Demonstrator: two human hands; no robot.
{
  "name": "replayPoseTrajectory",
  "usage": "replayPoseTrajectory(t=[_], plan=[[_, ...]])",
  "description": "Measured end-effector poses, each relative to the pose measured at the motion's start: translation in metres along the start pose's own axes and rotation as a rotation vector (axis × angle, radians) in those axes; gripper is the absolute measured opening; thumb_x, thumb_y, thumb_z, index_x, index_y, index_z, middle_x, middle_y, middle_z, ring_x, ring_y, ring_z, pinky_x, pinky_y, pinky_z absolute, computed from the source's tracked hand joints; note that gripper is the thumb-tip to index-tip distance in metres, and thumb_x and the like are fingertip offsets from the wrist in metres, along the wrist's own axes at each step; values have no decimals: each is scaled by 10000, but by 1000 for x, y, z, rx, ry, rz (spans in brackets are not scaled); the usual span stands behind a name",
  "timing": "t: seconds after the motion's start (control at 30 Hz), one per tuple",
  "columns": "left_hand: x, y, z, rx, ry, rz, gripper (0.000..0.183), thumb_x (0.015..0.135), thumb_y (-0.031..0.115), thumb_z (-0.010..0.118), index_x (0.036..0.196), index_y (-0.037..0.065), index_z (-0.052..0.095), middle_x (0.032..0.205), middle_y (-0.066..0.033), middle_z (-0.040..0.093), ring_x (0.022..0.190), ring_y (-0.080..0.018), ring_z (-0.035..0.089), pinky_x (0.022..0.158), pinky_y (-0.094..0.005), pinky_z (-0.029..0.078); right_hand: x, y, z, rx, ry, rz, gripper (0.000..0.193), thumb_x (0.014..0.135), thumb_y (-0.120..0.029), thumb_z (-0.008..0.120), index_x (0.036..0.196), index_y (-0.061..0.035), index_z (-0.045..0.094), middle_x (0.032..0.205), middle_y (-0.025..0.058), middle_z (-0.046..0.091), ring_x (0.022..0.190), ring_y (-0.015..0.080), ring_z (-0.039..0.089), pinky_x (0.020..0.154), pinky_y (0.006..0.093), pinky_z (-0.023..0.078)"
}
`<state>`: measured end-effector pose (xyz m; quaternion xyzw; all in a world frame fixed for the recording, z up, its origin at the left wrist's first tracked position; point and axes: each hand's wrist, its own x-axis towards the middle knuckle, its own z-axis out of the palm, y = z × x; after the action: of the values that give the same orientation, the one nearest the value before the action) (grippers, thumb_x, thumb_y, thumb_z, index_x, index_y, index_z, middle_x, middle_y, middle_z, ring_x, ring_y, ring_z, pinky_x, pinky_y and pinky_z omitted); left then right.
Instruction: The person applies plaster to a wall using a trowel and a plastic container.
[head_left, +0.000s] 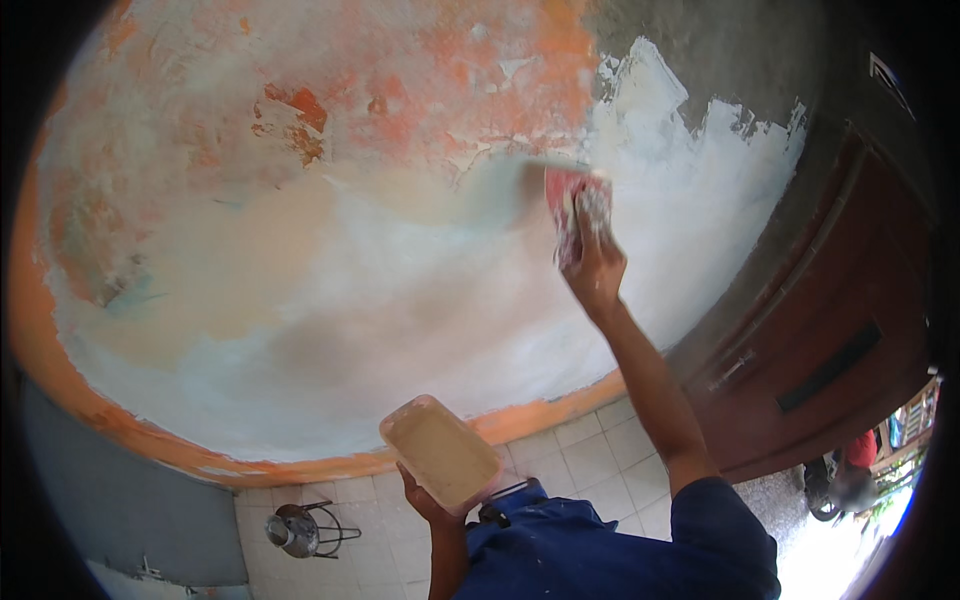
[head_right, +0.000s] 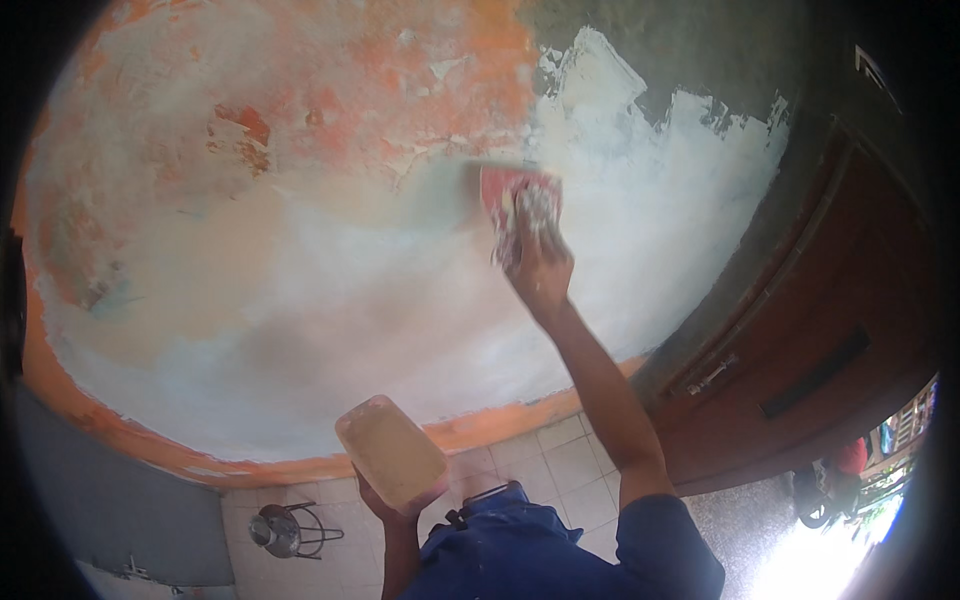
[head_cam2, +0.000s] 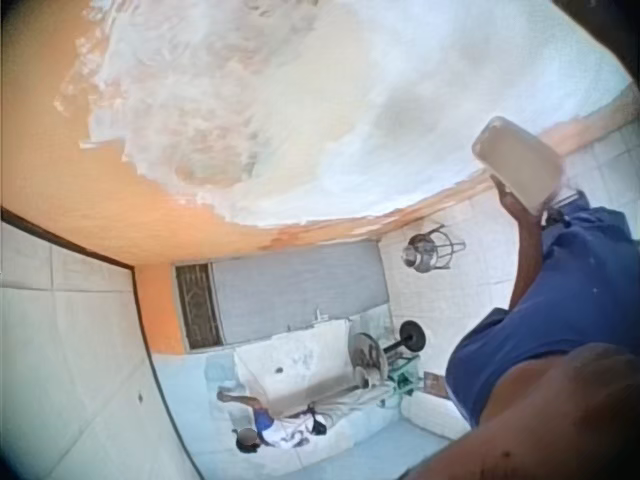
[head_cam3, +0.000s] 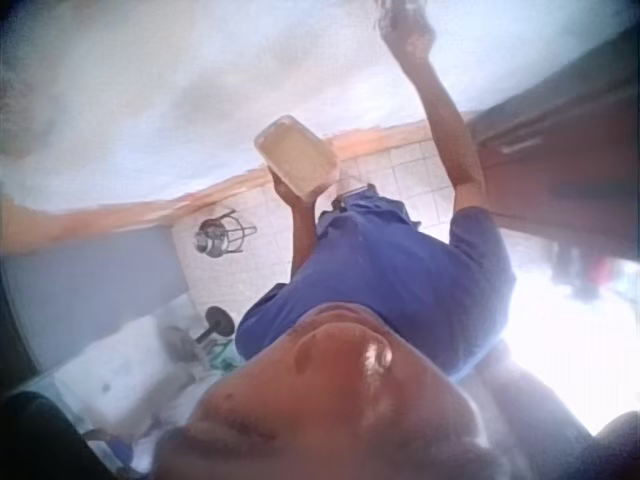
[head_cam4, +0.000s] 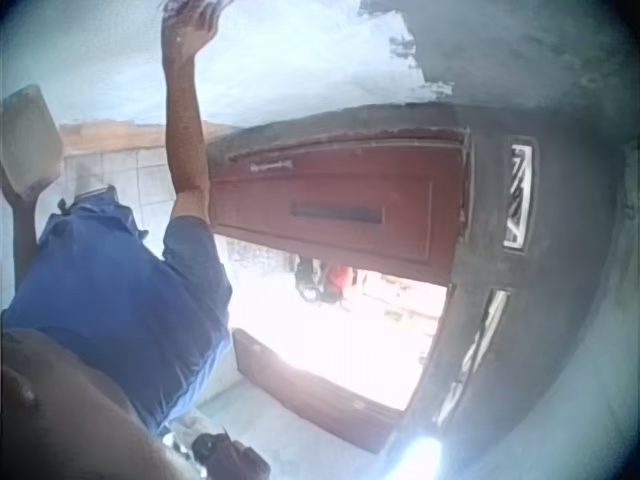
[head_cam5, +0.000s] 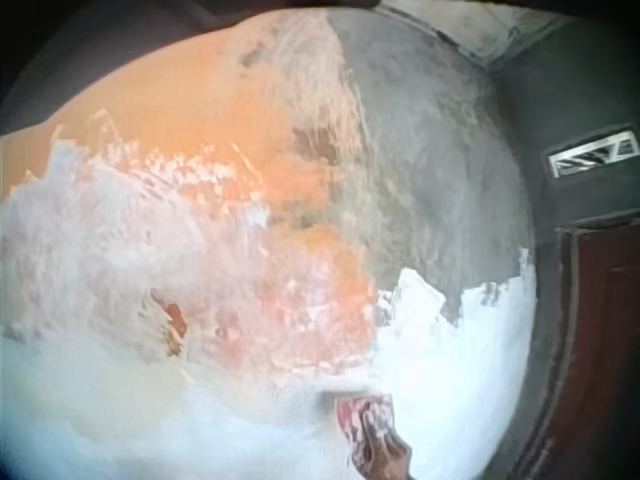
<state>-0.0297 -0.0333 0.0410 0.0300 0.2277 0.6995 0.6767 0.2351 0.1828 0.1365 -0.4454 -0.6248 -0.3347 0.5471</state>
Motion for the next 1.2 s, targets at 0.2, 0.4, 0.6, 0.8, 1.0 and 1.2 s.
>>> replayPoseTrajectory(t=[0.2, 0.4, 0.6, 0.8, 1.0, 1.2], plan=[[-3, -4, 14, 134, 11, 138, 923, 504, 309, 932, 1232, 21, 443, 1068, -86, 608, 906, -208, 636, 750, -337, 566, -19, 17, 32, -139, -195, -86, 571, 649, 41, 606, 1215, 70, 538, 1136, 318, 587, 1026, 438, 602, 829, 433, 539], [7, -8, 2, 69, 13, 124, 834, 590, 276, 893, 1241, 22, 439, 1074, -97, 603, 904, -216, 639, 726, -346, 577, -130, 1, 20, -100, -534, -43, 575, 708, 10, 592, 1269, 92, 493, 1243, 331, 528, 1115, 415, 574, 886, 414, 522], [12, -14, -6, -64, -88, 104, 516, 821, 189, 708, 1235, 24, 449, 1083, -112, 591, 900, -221, 638, 721, -362, 589, -61, -7, -20, 24, -199, -73, 560, 753, -64, 692, 1287, -34, 526, 1181, 195, 623, 1118, 342, 603, 908, 404, 523], [3, -23, -4, 99, -105, 180, 407, 930, 208, 553, 1269, 16, 433, 1090, -148, 585, 906, -273, 638, 707, -386, 592, 53, -21, 2, -25, 11, -72, 544, 690, 19, 639, 1227, 47, 553, 1135, 248, 619, 1028, 395, 613, 823, 422, 536], [10, -21, -20, 73, -116, 184, 435, 954, 288, 501, 1283, 15, 424, 1108, -158, 582, 944, -292, 631, 739, -408, 583, -60, -15, 38, -94, -318, -121, 458, 752, -14, 598, 1206, 35, 567, 1166, 311, 578, 1088, 441, 574, 912, 462, 493], [4, -18, -13, 83, -111, 222, 466, 983, 366, 424, 1286, 11, 419, 1110, -165, 580, 959, -295, 626, 764, -417, 572, -102, -19, -10, 173, -540, 107, 492, 786, -88, 606, 1272, -49, 544, 1317, 202, 517, 1271, 381, 452, 1037, 461, 417]])
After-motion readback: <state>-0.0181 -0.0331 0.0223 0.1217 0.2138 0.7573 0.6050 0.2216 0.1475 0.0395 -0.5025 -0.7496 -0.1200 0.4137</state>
